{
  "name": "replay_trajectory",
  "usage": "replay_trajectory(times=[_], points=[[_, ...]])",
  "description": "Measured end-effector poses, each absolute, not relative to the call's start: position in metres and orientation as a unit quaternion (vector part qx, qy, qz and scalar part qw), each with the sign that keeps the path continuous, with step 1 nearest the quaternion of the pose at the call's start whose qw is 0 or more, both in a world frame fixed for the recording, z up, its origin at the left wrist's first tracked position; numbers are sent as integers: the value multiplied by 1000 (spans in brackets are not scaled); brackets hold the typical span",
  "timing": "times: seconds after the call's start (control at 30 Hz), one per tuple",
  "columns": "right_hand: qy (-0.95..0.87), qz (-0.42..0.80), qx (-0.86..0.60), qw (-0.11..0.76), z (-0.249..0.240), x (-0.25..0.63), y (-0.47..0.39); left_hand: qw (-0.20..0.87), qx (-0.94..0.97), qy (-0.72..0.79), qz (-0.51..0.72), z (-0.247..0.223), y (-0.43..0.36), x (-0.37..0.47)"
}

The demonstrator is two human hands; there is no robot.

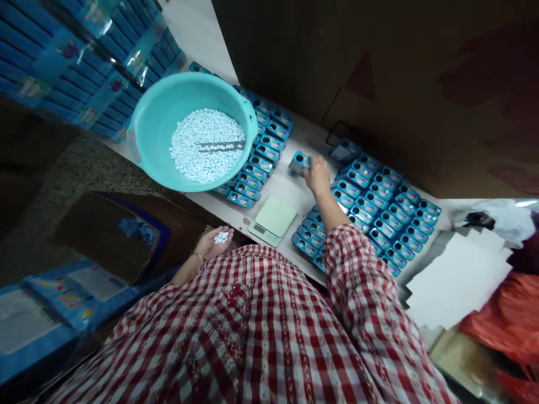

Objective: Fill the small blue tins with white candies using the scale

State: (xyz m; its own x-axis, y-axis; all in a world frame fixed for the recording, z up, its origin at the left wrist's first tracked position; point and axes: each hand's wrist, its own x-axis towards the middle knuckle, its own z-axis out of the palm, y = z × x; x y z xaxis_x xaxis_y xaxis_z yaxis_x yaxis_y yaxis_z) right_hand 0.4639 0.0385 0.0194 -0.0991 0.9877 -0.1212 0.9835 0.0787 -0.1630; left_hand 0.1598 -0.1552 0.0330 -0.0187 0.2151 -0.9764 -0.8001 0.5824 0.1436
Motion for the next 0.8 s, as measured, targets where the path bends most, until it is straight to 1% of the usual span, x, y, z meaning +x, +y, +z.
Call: replay_trajectory(times=[0.13, 0.27, 0.33, 0.4, 0.47, 0.6, 0.7, 0.8], points=[[-683, 98, -723, 37, 5, 457, 115, 633, -254, 613, 400, 34, -156, 155], [-694, 119, -710, 26, -8, 448, 144, 625, -268, 621, 389, 31, -156, 153], [-701, 105, -704, 37, -8, 463, 141, 629, -266, 621, 384, 28, -154, 152], [-683, 63, -727, 38, -4, 491, 129, 633, -263, 621, 381, 25, -152, 151], [-644, 15, -765, 15, 2, 526, 115, 634, -262, 624, 374, 22, -149, 152], [-636, 18, -771, -26, 8, 573, 103, 641, -255, 625, 366, 23, -144, 157], [-654, 20, -755, -45, 14, 568, 103, 646, -249, 613, 381, 28, -144, 161], [-686, 10, -726, -47, 33, 537, 81, 647, -254, 598, 399, 30, -146, 163]])
